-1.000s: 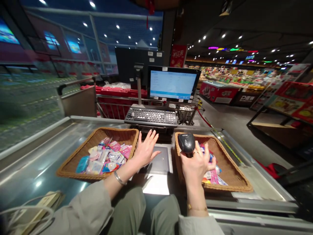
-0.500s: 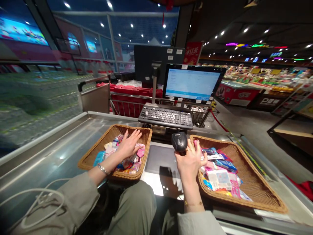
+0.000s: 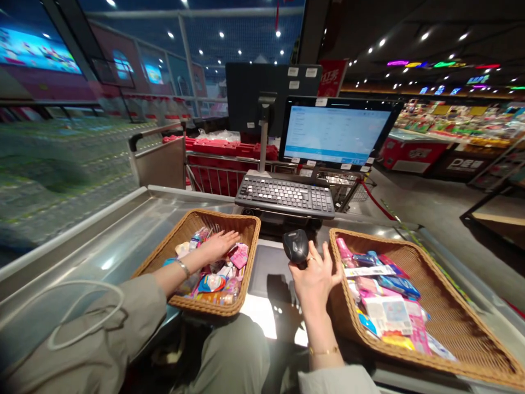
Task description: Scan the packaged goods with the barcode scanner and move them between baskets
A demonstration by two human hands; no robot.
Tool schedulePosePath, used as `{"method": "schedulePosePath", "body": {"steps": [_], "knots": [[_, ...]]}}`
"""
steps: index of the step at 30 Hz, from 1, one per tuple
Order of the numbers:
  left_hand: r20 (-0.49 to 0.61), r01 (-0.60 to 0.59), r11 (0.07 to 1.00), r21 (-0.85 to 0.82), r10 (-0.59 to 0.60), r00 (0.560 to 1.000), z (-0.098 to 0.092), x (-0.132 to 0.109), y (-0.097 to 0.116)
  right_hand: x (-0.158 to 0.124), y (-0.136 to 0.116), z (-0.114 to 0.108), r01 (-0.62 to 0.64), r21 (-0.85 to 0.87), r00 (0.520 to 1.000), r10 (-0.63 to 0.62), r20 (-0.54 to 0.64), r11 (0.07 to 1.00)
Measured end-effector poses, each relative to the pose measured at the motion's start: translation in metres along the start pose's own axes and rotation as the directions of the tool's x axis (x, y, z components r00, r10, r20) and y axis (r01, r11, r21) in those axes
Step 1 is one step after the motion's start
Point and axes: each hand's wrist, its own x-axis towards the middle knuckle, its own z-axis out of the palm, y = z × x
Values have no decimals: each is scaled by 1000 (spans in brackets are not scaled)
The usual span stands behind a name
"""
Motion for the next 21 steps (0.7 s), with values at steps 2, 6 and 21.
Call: {"method": "schedulePosePath", "body": {"steps": [2, 6, 21], "knots": [[45, -17, 1000, -16, 17, 999, 6, 5, -3, -2, 3, 7, -12, -3, 1000, 12, 22, 1000], [160, -48, 999, -21, 51, 986, 10, 16, -7, -4, 5, 17, -38, -21, 998, 39, 55, 999], [203, -120, 969, -214, 164, 965, 21, 31, -14, -6, -7, 27, -50, 0, 994, 49, 98, 999]]}}
